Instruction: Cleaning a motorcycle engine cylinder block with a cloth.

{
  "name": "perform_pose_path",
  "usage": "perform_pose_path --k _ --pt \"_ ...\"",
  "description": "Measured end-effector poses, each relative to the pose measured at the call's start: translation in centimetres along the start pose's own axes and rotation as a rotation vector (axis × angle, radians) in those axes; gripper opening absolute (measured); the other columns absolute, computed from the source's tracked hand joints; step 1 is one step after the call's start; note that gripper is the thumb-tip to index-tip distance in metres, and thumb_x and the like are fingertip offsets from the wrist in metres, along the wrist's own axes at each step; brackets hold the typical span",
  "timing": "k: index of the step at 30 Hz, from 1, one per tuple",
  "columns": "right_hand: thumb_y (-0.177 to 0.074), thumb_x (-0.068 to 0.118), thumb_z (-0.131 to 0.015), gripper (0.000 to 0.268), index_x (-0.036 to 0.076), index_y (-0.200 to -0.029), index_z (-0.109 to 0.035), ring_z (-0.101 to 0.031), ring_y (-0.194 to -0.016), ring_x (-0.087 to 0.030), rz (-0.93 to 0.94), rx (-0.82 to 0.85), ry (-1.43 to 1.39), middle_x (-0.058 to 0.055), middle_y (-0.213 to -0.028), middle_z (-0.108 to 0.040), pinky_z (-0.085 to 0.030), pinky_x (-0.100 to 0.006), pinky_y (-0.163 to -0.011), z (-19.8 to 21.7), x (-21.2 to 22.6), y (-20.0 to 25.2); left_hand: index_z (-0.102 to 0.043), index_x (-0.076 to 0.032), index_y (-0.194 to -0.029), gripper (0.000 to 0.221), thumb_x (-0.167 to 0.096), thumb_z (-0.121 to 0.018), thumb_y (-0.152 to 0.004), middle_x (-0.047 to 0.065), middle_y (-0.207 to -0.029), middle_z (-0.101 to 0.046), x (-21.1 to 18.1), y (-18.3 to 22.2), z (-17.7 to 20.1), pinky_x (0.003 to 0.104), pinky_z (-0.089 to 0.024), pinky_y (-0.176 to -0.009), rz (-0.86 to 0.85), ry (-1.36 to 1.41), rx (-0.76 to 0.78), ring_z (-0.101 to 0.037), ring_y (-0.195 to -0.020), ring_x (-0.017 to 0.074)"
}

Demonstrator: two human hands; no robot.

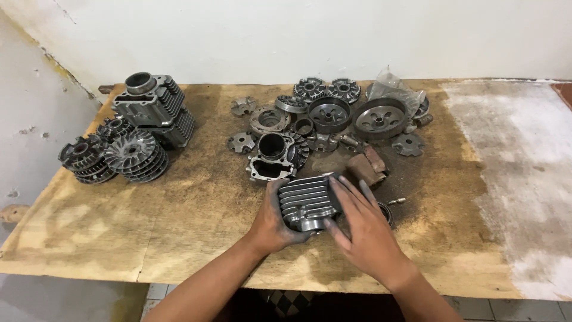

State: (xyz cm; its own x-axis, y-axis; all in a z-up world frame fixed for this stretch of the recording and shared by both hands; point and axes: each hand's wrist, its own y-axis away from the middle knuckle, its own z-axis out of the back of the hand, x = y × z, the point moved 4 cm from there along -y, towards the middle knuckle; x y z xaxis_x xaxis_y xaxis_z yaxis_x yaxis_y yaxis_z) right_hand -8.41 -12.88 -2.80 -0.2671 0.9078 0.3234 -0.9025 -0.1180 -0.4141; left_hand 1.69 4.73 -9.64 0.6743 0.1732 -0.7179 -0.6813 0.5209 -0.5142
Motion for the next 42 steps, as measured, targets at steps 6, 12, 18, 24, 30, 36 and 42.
perform_pose_path --k 6,12,18,24,30,36,42 --pt "-0.092 0.032 -0.063 0.080 0.003 -0.157 -0.028 -0.033 -0.151 -0.029 -0.052 0.105 -0.038 -0.018 -0.161 -0.039 -0.018 -0.052 -0.124 0.2 0.2 2.0 -0.027 -0.005 -0.145 0.120 -0.022 -0.099 -0.050 0.017 -0.125 -0.053 -0.2 0.1 0.2 0.048 -0.056 -0.102 0.031 0.021 0.035 -0.064 -0.115 0.0331" --pt "-0.098 0.029 -0.056 0.077 0.005 -0.161 -0.019 -0.028 -0.152 -0.032 -0.069 0.091 -0.070 -0.018 -0.166 -0.029 -0.023 -0.049 -0.124 -0.7 -0.1 -0.6 -0.033 -0.003 -0.143 0.115 -0.023 -0.096 -0.049 0.015 -0.122 -0.053 -0.3 -0.1 0.3 0.047 -0.052 -0.103 0.040 0.031 0.021 -0.059 -0.115 0.0319" --pt "-0.088 0.009 -0.067 0.090 0.002 -0.160 -0.014 -0.038 -0.147 -0.040 -0.138 -0.032 -0.437 -0.028 -0.165 -0.028 -0.037 -0.057 -0.117 -2.0 -0.4 0.9 -0.032 0.000 -0.141 0.115 -0.019 -0.097 -0.049 0.017 -0.121 -0.055 -1.0 -0.1 0.7 0.043 -0.057 -0.091 0.000 -0.023 0.010 -0.065 -0.104 0.0305" --pt "-0.093 0.028 -0.060 0.081 0.006 -0.161 -0.020 -0.034 -0.149 -0.037 -0.284 0.063 -0.409 -0.020 -0.166 -0.030 -0.032 -0.056 -0.118 -1.4 -0.4 2.8 -0.035 0.000 -0.139 0.110 -0.019 -0.097 -0.050 0.015 -0.121 -0.056 -1.7 -0.4 0.8 0.042 -0.056 -0.095 -0.012 -0.024 -0.003 -0.065 -0.106 0.0302" --pt "-0.097 0.039 -0.049 0.078 0.011 -0.161 -0.015 -0.023 -0.153 -0.037 -0.392 0.112 -0.635 -0.020 -0.169 -0.020 -0.022 -0.060 -0.121 -1.9 -2.0 0.9 -0.031 -0.008 -0.139 0.113 -0.020 -0.099 -0.049 0.013 -0.120 -0.061 -0.5 -0.5 0.2 0.046 -0.059 -0.100 -0.022 0.075 0.004 -0.067 -0.112 0.0304" --pt "-0.091 0.016 -0.059 0.077 0.008 -0.159 -0.026 -0.031 -0.151 -0.034 -0.442 0.097 -0.618 -0.017 -0.166 -0.031 -0.028 -0.056 -0.120 -0.9 -1.3 1.6 -0.034 -0.003 -0.139 0.114 -0.025 -0.100 -0.049 0.014 -0.120 -0.059 -1.2 -0.3 0.4 0.043 -0.056 -0.097 -0.028 -0.014 -0.006 -0.066 -0.108 0.0291" --pt "-0.090 0.020 -0.060 0.078 0.020 -0.160 -0.027 -0.023 -0.154 -0.035 -0.572 0.227 -0.667 -0.011 -0.169 -0.029 -0.024 -0.067 -0.118 0.2 -1.5 2.9 -0.032 -0.006 -0.141 0.115 -0.027 -0.098 -0.050 0.014 -0.122 -0.057 0.1 0.1 -0.1 0.045 -0.056 -0.100 0.012 0.001 0.023 -0.064 -0.113 0.0306"
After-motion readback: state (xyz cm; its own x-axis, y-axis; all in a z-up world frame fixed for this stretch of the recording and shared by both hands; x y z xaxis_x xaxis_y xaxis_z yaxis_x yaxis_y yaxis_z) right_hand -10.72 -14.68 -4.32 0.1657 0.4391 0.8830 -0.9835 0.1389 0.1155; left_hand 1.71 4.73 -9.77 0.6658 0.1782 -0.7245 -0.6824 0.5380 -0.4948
